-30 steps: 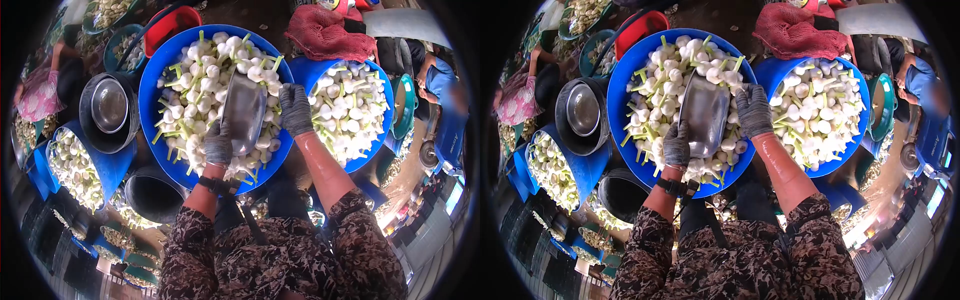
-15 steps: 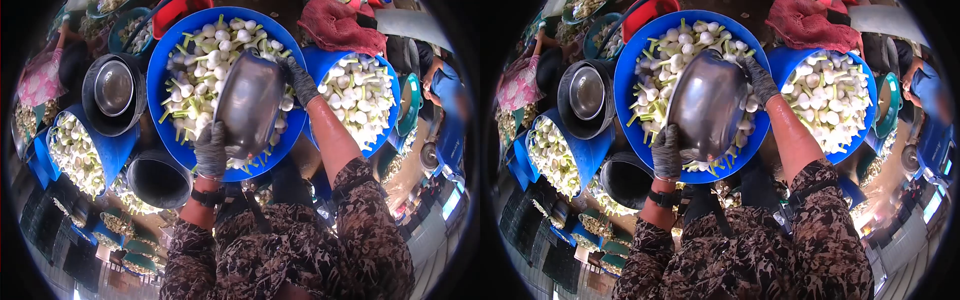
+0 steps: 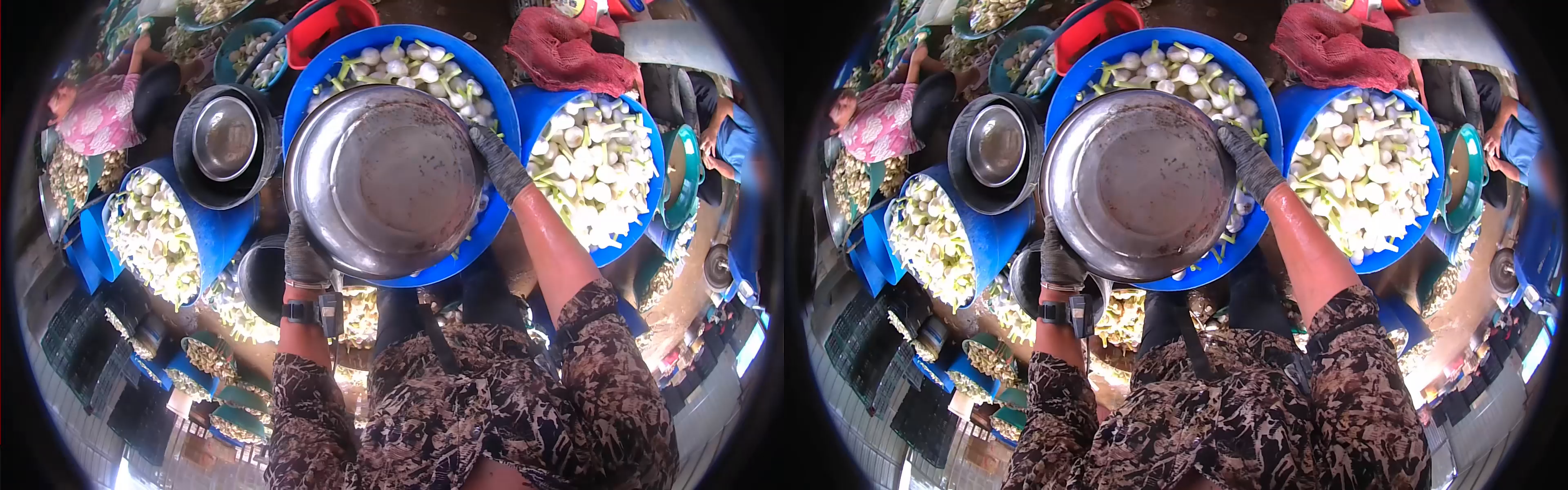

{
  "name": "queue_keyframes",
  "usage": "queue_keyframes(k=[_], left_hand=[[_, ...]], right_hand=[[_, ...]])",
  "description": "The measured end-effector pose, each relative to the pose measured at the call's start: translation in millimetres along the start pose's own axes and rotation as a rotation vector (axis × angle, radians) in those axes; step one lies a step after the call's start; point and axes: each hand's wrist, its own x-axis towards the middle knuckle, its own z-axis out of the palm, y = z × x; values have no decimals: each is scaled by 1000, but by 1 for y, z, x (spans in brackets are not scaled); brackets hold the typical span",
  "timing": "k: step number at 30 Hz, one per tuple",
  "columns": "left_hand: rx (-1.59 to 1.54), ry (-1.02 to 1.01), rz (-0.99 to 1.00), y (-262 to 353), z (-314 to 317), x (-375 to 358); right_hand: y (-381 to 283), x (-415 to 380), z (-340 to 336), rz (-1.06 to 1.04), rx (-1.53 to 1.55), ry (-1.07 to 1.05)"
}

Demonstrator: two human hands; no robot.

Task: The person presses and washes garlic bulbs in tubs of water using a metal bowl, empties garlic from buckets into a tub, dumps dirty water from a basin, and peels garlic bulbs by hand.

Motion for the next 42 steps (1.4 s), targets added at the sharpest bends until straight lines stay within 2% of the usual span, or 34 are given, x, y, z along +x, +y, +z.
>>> queue_keyframes(k=[1,4,8,11,13,14,15,17,19,21,22,24,27,29,33,35,38,41,42], left_hand=[[-4,-2,12,2,-4,1],[-70,-31,-54,2,-11,3],[-126,-25,-52,0,-7,12],[-106,10,-57,-9,0,18],[-198,8,-118,-15,-2,25],[-205,4,-117,-20,-3,30],[-211,-20,-100,-26,-7,36],[-252,-10,-113,-30,-3,37],[-243,7,-85,-35,1,39],[-233,16,-54,-36,10,44],[-250,24,-60,-34,16,45],[-256,43,-72,-36,20,43],[-311,23,-93,-45,3,57],[-283,15,-81,-54,-10,65],[-251,49,-79,-59,-17,71],[-246,47,-90,-63,-19,74],[-228,58,-102,-71,-25,82],[-176,96,-99,-89,-41,92],[-141,109,-79,-94,-46,96]], right_hand=[[-4,0,5,-7,-3,-11],[-20,-5,11,-63,-312,-25],[-39,-9,30,-82,-403,-9],[-41,-9,40,-224,-409,-37],[-40,-1,44,-374,-735,67],[-40,1,43,-552,-874,55],[-49,0,50,-553,-881,45],[-66,-9,71,-886,-1447,10],[-58,-19,94,-864,-1508,1],[-42,-24,112,-710,-1749,-218],[-37,-32,124,-591,-1680,-297],[-25,-35,135,-600,-1655,-315],[-12,-23,133,-570,-1665,-326],[-5,-13,135,-539,-1618,-104],[5,-2,138,-546,-1674,-98],[2,6,142,-415,-1686,-167],[10,39,149,-457,-1669,-51],[17,53,167,-504,-1666,-32],[15,50,175,-500,-1735,-93]])
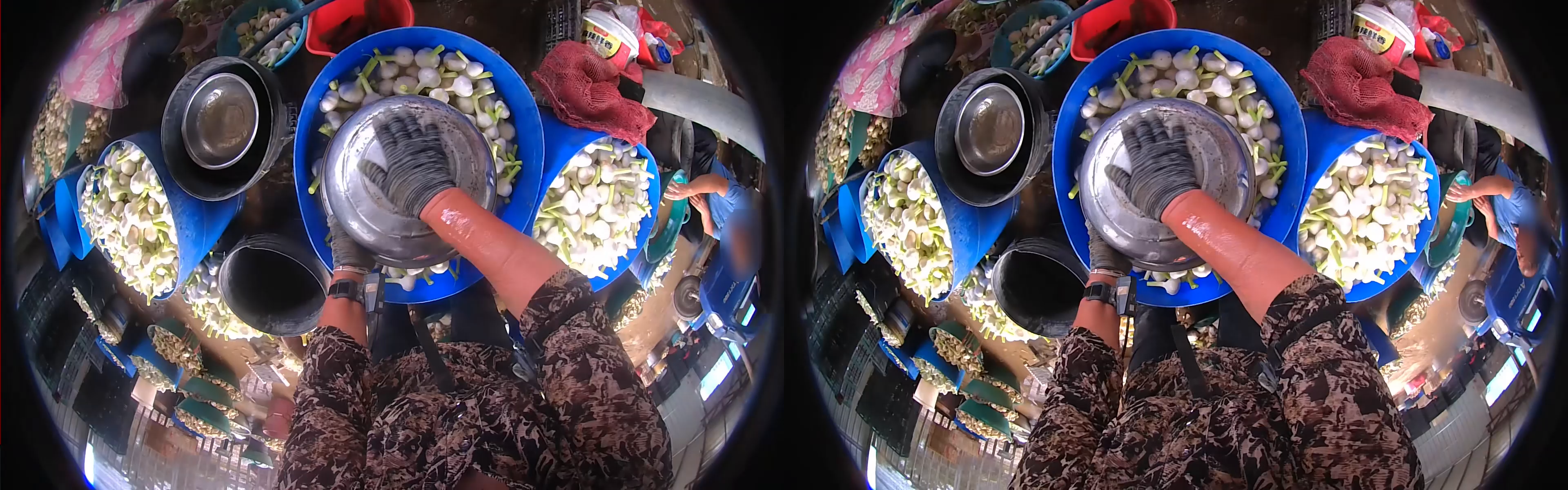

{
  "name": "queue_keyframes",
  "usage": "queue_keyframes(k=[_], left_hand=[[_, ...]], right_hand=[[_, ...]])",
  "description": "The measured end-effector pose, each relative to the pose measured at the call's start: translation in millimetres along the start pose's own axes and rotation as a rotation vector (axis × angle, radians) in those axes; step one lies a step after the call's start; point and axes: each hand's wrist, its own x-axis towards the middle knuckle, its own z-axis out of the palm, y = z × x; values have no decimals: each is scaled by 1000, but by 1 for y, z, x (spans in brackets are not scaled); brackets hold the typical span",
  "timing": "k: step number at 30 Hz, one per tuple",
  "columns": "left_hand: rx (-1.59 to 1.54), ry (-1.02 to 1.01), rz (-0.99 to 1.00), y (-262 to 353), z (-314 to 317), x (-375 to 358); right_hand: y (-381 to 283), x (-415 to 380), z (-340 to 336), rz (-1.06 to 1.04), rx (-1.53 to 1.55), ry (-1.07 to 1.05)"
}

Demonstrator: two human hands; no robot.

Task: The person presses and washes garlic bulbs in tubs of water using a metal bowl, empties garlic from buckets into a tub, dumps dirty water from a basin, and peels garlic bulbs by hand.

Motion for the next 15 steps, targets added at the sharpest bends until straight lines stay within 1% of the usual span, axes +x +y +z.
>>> queue_keyframes(k=[1,3,5,7,8,9,11,13,14,15], left_hand=[[0,3,-5,-3,-5,3],[8,83,-94,-11,-10,6],[-38,56,-114,-15,-13,5],[-223,45,-147,-13,-3,0],[-225,46,-147,-13,0,-3],[-208,40,-124,-12,1,-3],[-191,44,-111,-13,-2,-4],[-101,29,-79,-16,-3,-2],[-170,97,-86,-14,3,-9],[-175,105,-91,-12,5,-12]], right_hand=[[-6,-1,-2,3,0,-5],[-11,-5,-2,-226,36,-175],[-8,-3,-1,-240,30,-191],[6,7,1,-237,12,-116],[16,10,7,-155,0,-31],[30,17,9,-97,-63,-4],[56,17,-3,95,20,-39],[97,2,23,172,197,73],[104,-9,24,171,196,61],[106,-25,23,264,280,82]])
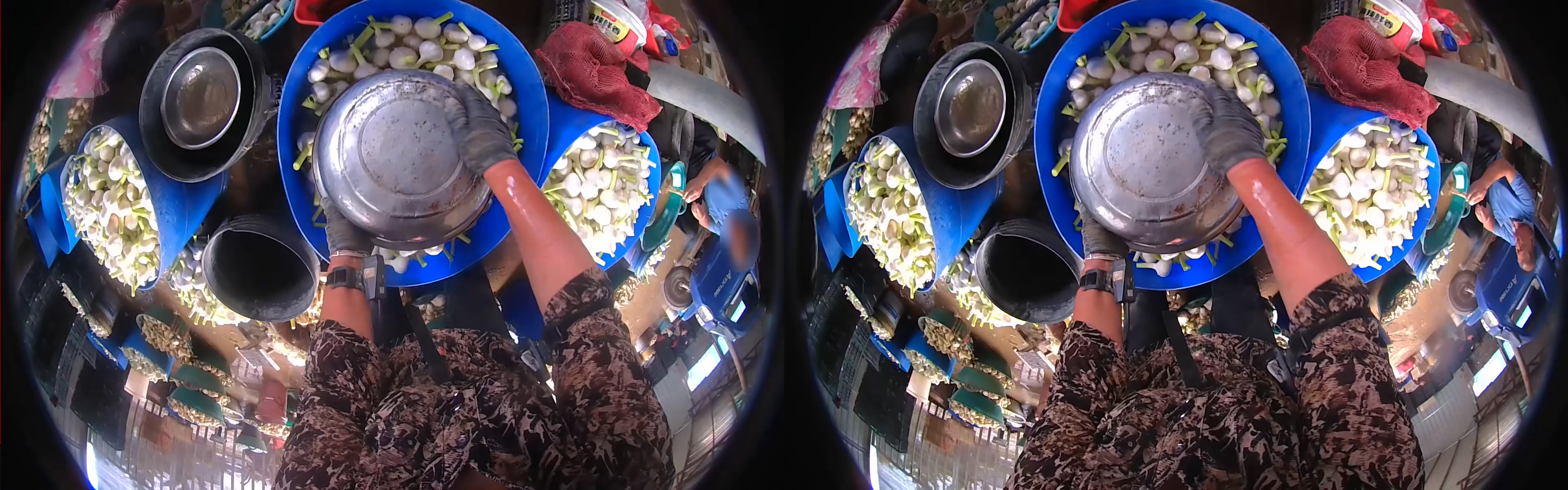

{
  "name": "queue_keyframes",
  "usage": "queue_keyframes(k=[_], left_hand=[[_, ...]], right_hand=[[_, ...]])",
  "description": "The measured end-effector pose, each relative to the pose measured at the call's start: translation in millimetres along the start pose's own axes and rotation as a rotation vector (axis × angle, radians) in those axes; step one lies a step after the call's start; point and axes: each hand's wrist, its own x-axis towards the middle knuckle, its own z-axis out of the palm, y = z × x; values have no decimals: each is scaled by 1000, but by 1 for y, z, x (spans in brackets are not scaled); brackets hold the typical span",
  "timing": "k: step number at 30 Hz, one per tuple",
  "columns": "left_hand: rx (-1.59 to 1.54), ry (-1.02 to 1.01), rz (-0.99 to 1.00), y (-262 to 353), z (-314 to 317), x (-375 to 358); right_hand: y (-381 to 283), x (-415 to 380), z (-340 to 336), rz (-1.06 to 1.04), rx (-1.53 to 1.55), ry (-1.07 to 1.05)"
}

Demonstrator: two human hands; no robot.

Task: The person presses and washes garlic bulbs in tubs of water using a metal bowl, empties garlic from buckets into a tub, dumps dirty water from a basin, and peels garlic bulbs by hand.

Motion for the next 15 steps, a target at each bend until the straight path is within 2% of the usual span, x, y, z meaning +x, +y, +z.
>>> queue_keyframes(k=[1,2,4,5,6,7,8,10,11,12,14,15], left_hand=[[-1,37,-3,1,3,-3],[0,69,-3,4,8,-5],[70,38,43,14,21,-18],[44,-77,95,21,18,-19],[18,-191,144,25,16,-21],[-39,-177,121,33,25,-36],[-37,-184,121,37,37,-49],[303,-267,394,42,71,-82],[428,-218,505,40,95,-105],[564,-200,521,37,112,-123],[763,-273,532,17,155,-167],[999,-368,701,-1,159,-169]], right_hand=[[1,-14,-2,95,82,27],[-1,-27,-1,94,81,26],[-12,-55,2,-73,-144,196],[-17,-69,0,-69,-145,199],[-27,-82,-7,-163,-172,155],[-34,-92,-16,-257,-198,111],[-35,-94,-24,-257,-201,117],[-34,-97,-45,-294,59,55],[-35,-99,-63,-180,265,-10],[-41,-100,-84,-187,258,-6],[-52,-104,-128,115,993,-72],[-48,-105,-146,193,1073,-50]])
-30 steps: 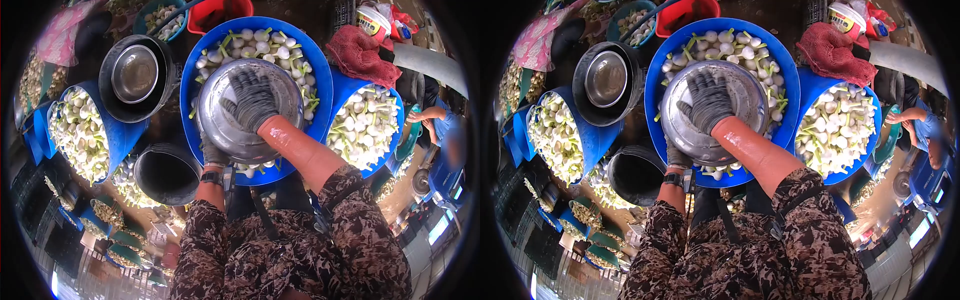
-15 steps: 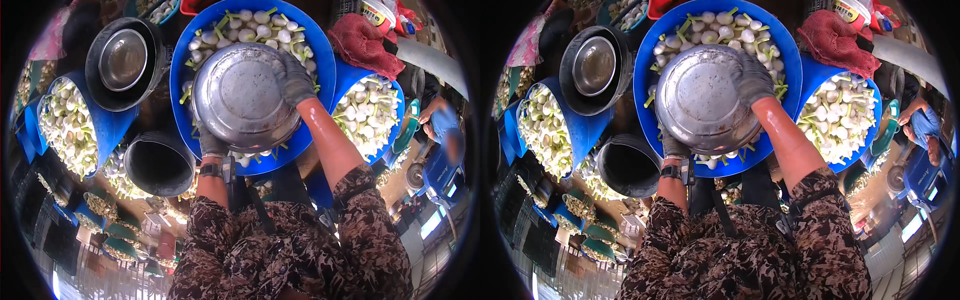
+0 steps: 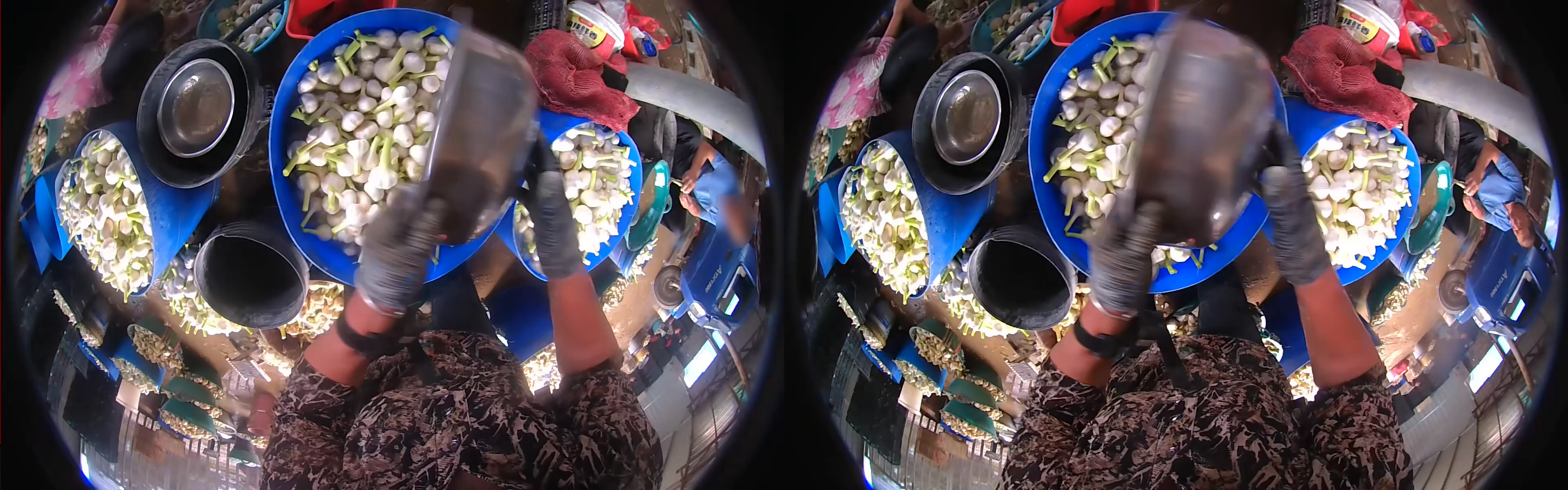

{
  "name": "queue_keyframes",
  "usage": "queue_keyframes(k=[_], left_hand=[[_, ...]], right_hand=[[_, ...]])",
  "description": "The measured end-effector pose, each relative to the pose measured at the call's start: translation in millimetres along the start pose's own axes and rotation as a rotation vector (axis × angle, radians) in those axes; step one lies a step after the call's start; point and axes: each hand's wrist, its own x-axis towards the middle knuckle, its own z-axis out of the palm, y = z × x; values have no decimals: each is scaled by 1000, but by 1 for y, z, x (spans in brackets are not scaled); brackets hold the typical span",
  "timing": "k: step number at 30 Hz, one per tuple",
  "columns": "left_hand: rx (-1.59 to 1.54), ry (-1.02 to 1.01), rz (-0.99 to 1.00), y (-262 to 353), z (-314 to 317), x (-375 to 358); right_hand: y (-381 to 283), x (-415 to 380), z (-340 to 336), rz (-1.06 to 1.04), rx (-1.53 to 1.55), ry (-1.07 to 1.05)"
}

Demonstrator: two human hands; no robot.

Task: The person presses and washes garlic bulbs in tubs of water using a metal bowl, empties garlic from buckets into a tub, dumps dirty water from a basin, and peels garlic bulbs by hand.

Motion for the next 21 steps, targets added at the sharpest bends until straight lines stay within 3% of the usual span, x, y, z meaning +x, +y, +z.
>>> queue_keyframes(k=[1,2,3,5,8,10,11,12,14,16,19,21], left_hand=[[84,-139,138,-11,17,-2],[238,-162,564,-22,35,1],[357,-184,686,-19,50,0],[702,-453,572,-24,74,1],[775,-520,693,-63,96,4],[806,-628,655,-76,100,13],[835,-726,615,-84,102,14],[673,-609,782,-98,100,13],[647,-501,729,-87,74,19],[630,-395,673,-92,34,35],[887,350,566,-129,-33,85],[985,529,337,-155,-59,125]], right_hand=[[-10,-5,-16,53,84,52],[-13,-13,-39,74,184,78],[-18,-21,-53,97,285,109],[-19,-30,-70,43,279,81],[-9,-37,-67,384,-3,297],[42,-32,-82,581,-25,408],[75,-30,-91,655,108,459],[96,-28,-94,761,93,529],[111,-23,-94,865,88,583],[113,-28,-89,740,-75,567],[116,-40,-113,431,-205,576],[115,-40,-145,300,-181,581]])
